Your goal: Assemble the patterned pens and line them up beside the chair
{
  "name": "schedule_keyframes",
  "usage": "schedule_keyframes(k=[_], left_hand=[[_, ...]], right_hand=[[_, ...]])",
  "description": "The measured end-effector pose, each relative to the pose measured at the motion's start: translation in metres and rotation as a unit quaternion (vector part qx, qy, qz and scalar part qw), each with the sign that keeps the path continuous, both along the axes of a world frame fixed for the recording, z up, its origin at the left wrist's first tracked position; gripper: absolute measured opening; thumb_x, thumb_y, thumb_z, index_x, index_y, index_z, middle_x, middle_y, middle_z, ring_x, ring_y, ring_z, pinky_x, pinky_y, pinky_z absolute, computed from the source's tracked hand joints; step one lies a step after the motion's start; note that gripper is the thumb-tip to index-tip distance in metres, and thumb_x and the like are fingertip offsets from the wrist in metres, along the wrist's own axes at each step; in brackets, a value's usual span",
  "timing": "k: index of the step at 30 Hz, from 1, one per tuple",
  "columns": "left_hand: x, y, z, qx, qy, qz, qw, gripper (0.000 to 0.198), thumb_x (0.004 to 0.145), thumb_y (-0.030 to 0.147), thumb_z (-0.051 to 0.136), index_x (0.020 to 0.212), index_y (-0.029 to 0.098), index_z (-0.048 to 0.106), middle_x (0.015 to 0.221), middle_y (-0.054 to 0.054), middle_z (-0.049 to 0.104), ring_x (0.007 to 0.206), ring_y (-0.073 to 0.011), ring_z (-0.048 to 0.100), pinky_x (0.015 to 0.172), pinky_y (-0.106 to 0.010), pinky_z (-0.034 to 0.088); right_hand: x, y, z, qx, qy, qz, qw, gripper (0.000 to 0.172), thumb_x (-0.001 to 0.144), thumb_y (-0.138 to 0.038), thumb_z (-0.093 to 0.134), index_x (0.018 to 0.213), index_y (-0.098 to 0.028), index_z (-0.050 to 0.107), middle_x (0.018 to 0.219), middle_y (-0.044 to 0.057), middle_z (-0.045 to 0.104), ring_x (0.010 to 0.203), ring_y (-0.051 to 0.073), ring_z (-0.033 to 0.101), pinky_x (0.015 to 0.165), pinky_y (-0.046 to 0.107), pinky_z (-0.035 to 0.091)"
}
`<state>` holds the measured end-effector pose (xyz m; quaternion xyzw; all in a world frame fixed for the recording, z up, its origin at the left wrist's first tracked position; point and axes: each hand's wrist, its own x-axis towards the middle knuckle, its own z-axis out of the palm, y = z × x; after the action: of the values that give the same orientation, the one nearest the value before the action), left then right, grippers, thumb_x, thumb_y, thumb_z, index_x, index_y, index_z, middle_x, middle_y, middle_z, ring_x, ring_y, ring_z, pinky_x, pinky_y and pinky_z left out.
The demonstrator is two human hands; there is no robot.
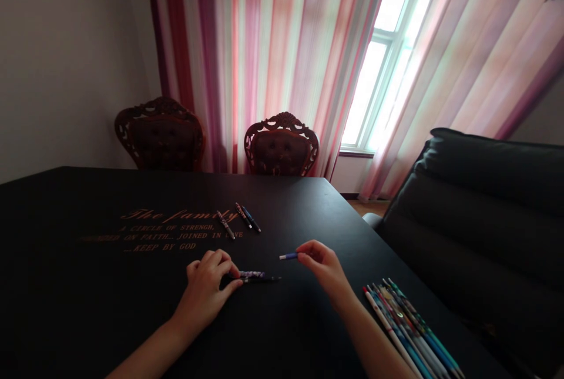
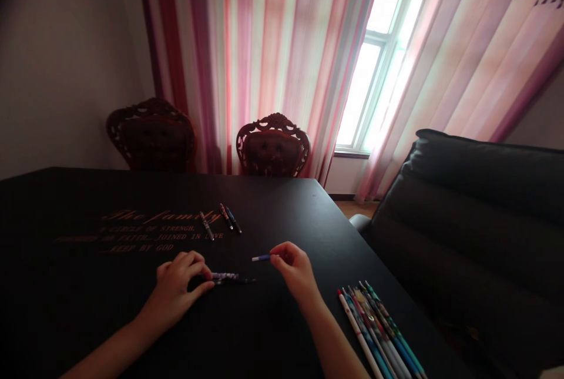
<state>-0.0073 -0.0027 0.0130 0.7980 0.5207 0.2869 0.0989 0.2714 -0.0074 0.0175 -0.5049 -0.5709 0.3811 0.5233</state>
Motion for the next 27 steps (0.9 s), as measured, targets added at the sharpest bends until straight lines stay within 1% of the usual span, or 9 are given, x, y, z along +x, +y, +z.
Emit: schedule_keyframes(k=[2,6,14,19,23,27], left_hand=[[0.0001,0.0012,-0.0021,0.001,0.015,-0.001,1.000,0.005,0.075,0.029,0.071,0.080,0.028,0.069,0.095,-0.001,0.063,0.097,-0.0269,0.055,0.086,-0.043,0.032],[0.0022,0.0004,-0.0045,0.010,0.031,-0.007,0.999,0.006,0.076,0.026,0.070,0.082,0.028,0.068,0.095,-0.001,0.063,0.097,-0.0258,0.054,0.086,-0.041,0.032],[0.0031,-0.0019,-0.0029,0.004,0.042,-0.006,0.999,0.004,0.079,0.025,0.067,0.082,0.028,0.067,0.095,0.000,0.061,0.097,-0.0252,0.054,0.085,-0.042,0.031],[0.0029,-0.0008,-0.0039,0.001,0.022,-0.013,1.000,0.003,0.083,0.025,0.062,0.081,0.027,0.064,0.093,0.001,0.064,0.095,-0.0241,0.056,0.086,-0.041,0.030],[0.0001,0.0035,-0.0078,-0.020,-0.020,0.009,1.000,0.011,0.089,0.032,0.055,0.084,0.026,0.062,0.086,0.002,0.067,0.085,-0.0220,0.060,0.086,-0.041,0.030],[-0.0006,0.0061,-0.0102,-0.044,-0.045,0.009,0.998,0.014,0.089,0.036,0.055,0.083,0.026,0.062,0.083,0.003,0.068,0.082,-0.0215,0.062,0.087,-0.040,0.031]], right_hand=[[0.0052,0.0023,-0.0003,-0.006,0.000,0.000,1.000,0.018,0.074,-0.034,0.070,0.082,-0.018,0.068,0.069,-0.002,0.059,0.065,0.014,0.051,0.061,0.026,0.037],[0.0043,0.0029,-0.0014,-0.014,0.000,0.002,1.000,0.018,0.073,-0.033,0.070,0.082,-0.018,0.067,0.066,-0.003,0.056,0.063,0.013,0.048,0.059,0.025,0.035],[0.0016,0.0022,-0.0023,-0.012,0.003,0.009,1.000,0.018,0.073,-0.033,0.070,0.081,-0.017,0.066,0.067,-0.003,0.055,0.063,0.013,0.046,0.059,0.025,0.033],[0.0028,0.0024,-0.0019,-0.014,-0.003,0.005,1.000,0.016,0.072,-0.031,0.069,0.080,-0.018,0.066,0.066,-0.003,0.055,0.063,0.013,0.046,0.059,0.025,0.033],[0.0044,0.0018,0.0004,-0.016,0.006,-0.008,1.000,0.015,0.073,-0.031,0.069,0.080,-0.018,0.065,0.065,-0.004,0.053,0.062,0.012,0.045,0.059,0.025,0.032],[0.0045,0.0008,0.0021,-0.018,0.022,-0.007,1.000,0.017,0.072,-0.032,0.070,0.080,-0.018,0.065,0.066,-0.003,0.054,0.063,0.013,0.046,0.059,0.025,0.032]])
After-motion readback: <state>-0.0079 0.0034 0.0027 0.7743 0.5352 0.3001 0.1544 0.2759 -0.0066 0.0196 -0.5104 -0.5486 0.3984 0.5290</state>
